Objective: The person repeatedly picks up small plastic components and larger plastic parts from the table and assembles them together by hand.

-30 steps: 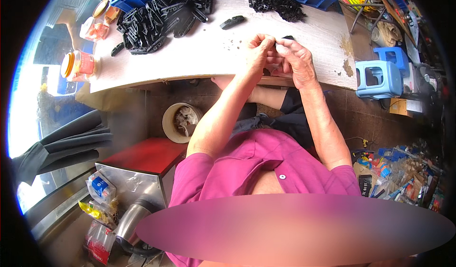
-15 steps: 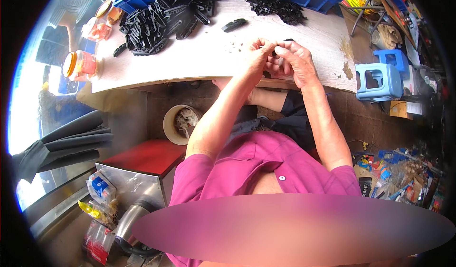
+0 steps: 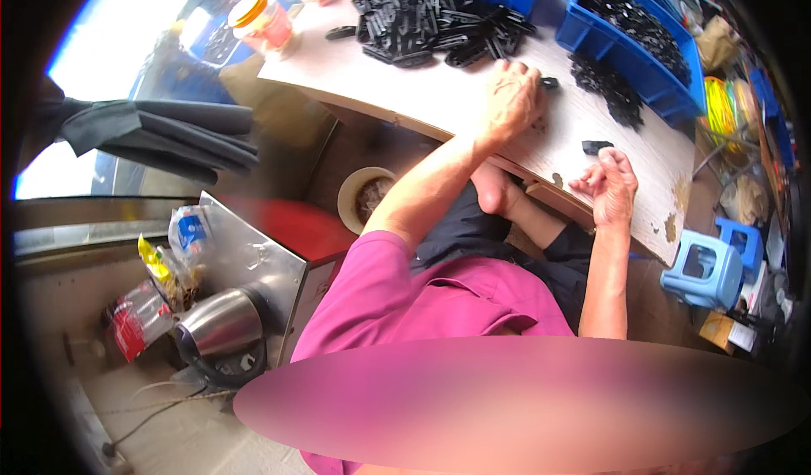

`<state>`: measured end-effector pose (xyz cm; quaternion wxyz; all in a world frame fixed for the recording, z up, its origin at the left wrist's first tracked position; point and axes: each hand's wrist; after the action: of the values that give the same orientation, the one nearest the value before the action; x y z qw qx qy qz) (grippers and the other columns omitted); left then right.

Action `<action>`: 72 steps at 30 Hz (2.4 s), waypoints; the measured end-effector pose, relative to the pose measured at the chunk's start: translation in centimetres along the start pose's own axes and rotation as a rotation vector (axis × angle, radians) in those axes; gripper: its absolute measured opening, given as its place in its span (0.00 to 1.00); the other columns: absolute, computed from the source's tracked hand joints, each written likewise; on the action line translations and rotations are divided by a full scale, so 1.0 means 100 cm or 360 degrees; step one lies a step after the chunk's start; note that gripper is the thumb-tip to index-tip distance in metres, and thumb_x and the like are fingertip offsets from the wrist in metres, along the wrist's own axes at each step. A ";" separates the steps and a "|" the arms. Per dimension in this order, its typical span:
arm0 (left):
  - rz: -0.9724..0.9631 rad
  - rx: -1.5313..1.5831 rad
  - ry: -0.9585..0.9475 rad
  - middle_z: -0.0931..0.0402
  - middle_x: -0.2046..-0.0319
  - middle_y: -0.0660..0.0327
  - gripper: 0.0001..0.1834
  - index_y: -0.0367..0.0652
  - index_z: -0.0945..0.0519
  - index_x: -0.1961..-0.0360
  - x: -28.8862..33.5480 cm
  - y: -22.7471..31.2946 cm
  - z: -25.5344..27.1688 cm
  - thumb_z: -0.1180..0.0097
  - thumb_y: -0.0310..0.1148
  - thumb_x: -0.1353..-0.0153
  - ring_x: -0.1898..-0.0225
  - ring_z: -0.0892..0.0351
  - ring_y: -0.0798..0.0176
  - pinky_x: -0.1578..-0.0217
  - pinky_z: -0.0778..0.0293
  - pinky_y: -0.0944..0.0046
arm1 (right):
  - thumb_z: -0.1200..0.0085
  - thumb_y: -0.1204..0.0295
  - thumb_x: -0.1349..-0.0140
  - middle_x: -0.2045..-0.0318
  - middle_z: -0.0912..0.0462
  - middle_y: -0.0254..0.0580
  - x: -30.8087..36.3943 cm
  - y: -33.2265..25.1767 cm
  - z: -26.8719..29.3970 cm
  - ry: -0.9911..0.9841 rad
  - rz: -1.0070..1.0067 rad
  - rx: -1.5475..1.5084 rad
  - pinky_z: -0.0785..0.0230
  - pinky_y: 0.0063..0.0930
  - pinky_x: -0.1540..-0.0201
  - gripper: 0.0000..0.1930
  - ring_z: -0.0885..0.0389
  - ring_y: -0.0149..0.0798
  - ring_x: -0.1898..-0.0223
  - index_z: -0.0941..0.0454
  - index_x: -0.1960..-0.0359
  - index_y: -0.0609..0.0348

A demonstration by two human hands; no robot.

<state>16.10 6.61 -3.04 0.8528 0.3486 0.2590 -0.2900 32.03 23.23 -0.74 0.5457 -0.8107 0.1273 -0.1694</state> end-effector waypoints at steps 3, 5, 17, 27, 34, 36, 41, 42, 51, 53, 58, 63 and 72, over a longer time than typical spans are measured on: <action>0.0464 0.0632 -0.0322 0.23 0.72 0.50 0.10 0.39 0.22 0.65 0.005 0.019 0.016 0.43 0.31 0.47 0.71 0.23 0.54 0.66 0.28 0.57 | 0.45 0.69 0.37 0.85 0.27 0.35 -0.003 0.005 0.012 -0.0024 0.0031 -0.0113 0.18 0.46 0.71 0.07 0.21 0.35 0.76 0.25 0.61 0.55; 0.0757 0.1179 -0.0393 0.22 0.70 0.54 0.15 0.39 0.22 0.58 0.021 0.023 0.017 0.41 0.33 0.46 0.73 0.23 0.64 0.73 0.27 0.64 | 0.46 0.69 0.36 0.84 0.27 0.35 -0.001 0.003 0.004 -0.0037 0.0051 -0.0139 0.18 0.48 0.70 0.06 0.21 0.36 0.75 0.26 0.60 0.55; 0.1275 0.2485 -0.0793 0.19 0.67 0.59 0.15 0.38 0.25 0.54 0.041 0.077 0.021 0.39 0.28 0.41 0.72 0.21 0.70 0.73 0.23 0.72 | 0.39 0.71 0.41 0.71 0.21 0.31 -0.012 0.009 -0.006 0.0043 0.0154 -0.0193 0.27 0.21 0.70 0.07 0.23 0.26 0.75 0.22 0.62 0.54; 0.1198 0.2377 -0.0765 0.21 0.74 0.62 0.10 0.37 0.22 0.58 0.042 0.077 0.006 0.40 0.26 0.41 0.77 0.23 0.73 0.74 0.24 0.73 | 0.39 0.73 0.41 0.69 0.19 0.35 -0.008 0.006 -0.004 -0.0110 0.0004 -0.0328 0.20 0.28 0.66 0.07 0.19 0.30 0.71 0.22 0.62 0.57; 0.1456 0.2239 -0.0680 0.21 0.74 0.60 0.08 0.37 0.22 0.64 0.034 0.087 0.012 0.43 0.32 0.38 0.77 0.22 0.72 0.78 0.25 0.74 | 0.39 0.73 0.41 0.75 0.21 0.27 -0.014 0.013 -0.002 -0.0060 0.0092 -0.0142 0.32 0.15 0.74 0.06 0.27 0.21 0.79 0.21 0.63 0.57; 0.1539 0.2143 -0.0631 0.22 0.75 0.62 0.08 0.38 0.23 0.64 0.035 0.087 0.013 0.43 0.32 0.37 0.79 0.23 0.72 0.78 0.25 0.74 | 0.39 0.70 0.41 0.76 0.23 0.28 -0.012 0.009 -0.005 -0.0013 0.0106 -0.0089 0.33 0.16 0.76 0.06 0.29 0.22 0.81 0.22 0.66 0.57; 0.1635 0.2265 -0.0531 0.23 0.76 0.64 0.07 0.40 0.23 0.63 0.038 0.091 0.018 0.43 0.32 0.38 0.80 0.27 0.75 0.77 0.27 0.75 | 0.39 0.60 0.42 0.83 0.30 0.28 -0.015 0.006 0.000 -0.0072 -0.0065 0.0167 0.33 0.20 0.83 0.15 0.35 0.22 0.85 0.25 0.74 0.58; 0.1638 0.2301 -0.0493 0.24 0.77 0.64 0.07 0.41 0.23 0.63 0.038 0.090 0.019 0.43 0.32 0.38 0.80 0.27 0.75 0.77 0.28 0.75 | 0.39 0.59 0.41 0.83 0.31 0.27 -0.015 0.003 -0.004 -0.0202 -0.0050 0.0285 0.32 0.22 0.85 0.15 0.35 0.22 0.85 0.26 0.74 0.59; 0.1539 0.2286 -0.0613 0.23 0.73 0.63 0.09 0.39 0.24 0.59 0.038 0.091 0.020 0.43 0.31 0.38 0.78 0.27 0.75 0.75 0.28 0.75 | 0.42 0.61 0.41 0.83 0.33 0.24 -0.009 0.005 -0.013 0.0082 0.0000 0.0319 0.32 0.23 0.86 0.14 0.34 0.23 0.85 0.25 0.76 0.57; 0.1528 0.2325 -0.0632 0.23 0.72 0.63 0.10 0.39 0.24 0.58 0.041 0.090 0.012 0.42 0.32 0.38 0.77 0.26 0.75 0.73 0.27 0.75 | 0.42 0.60 0.40 0.86 0.33 0.24 -0.011 0.006 -0.003 -0.0005 0.0060 0.0261 0.36 0.19 0.85 0.14 0.34 0.23 0.87 0.24 0.74 0.58; 0.0560 0.1233 -0.0178 0.20 0.70 0.62 0.13 0.38 0.20 0.58 0.032 0.069 -0.006 0.40 0.35 0.39 0.73 0.23 0.67 0.70 0.26 0.69 | 0.45 0.60 0.35 0.90 0.33 0.31 -0.009 -0.009 0.021 -0.0008 -0.0120 0.0156 0.23 0.31 0.78 0.16 0.27 0.32 0.87 0.25 0.59 0.61; -0.0159 0.0033 -0.0529 0.20 0.60 0.61 0.13 0.50 0.16 0.60 0.016 0.081 -0.016 0.41 0.42 0.43 0.52 0.26 0.53 0.51 0.31 0.53 | 0.43 0.67 0.38 0.92 0.35 0.31 -0.023 -0.022 0.055 0.0523 -0.0109 0.0119 0.20 0.41 0.77 0.09 0.27 0.32 0.88 0.24 0.64 0.59; -0.0186 0.0068 -0.0488 0.21 0.57 0.60 0.17 0.46 0.17 0.58 0.016 0.089 -0.028 0.43 0.45 0.41 0.50 0.27 0.54 0.48 0.33 0.55 | 0.40 0.68 0.43 0.85 0.27 0.34 -0.070 -0.040 0.070 0.0887 -0.0143 0.0598 0.23 0.31 0.84 0.09 0.28 0.28 0.88 0.21 0.64 0.60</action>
<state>22.55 13.41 -1.81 0.8564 0.3028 0.1394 -0.3943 28.63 33.33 -0.36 0.6219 -0.6232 0.2023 -0.4289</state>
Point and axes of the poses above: each hand's wrist, its own x-axis away from the middle knuckle, its own z-axis out of the back of the hand, y = z × x
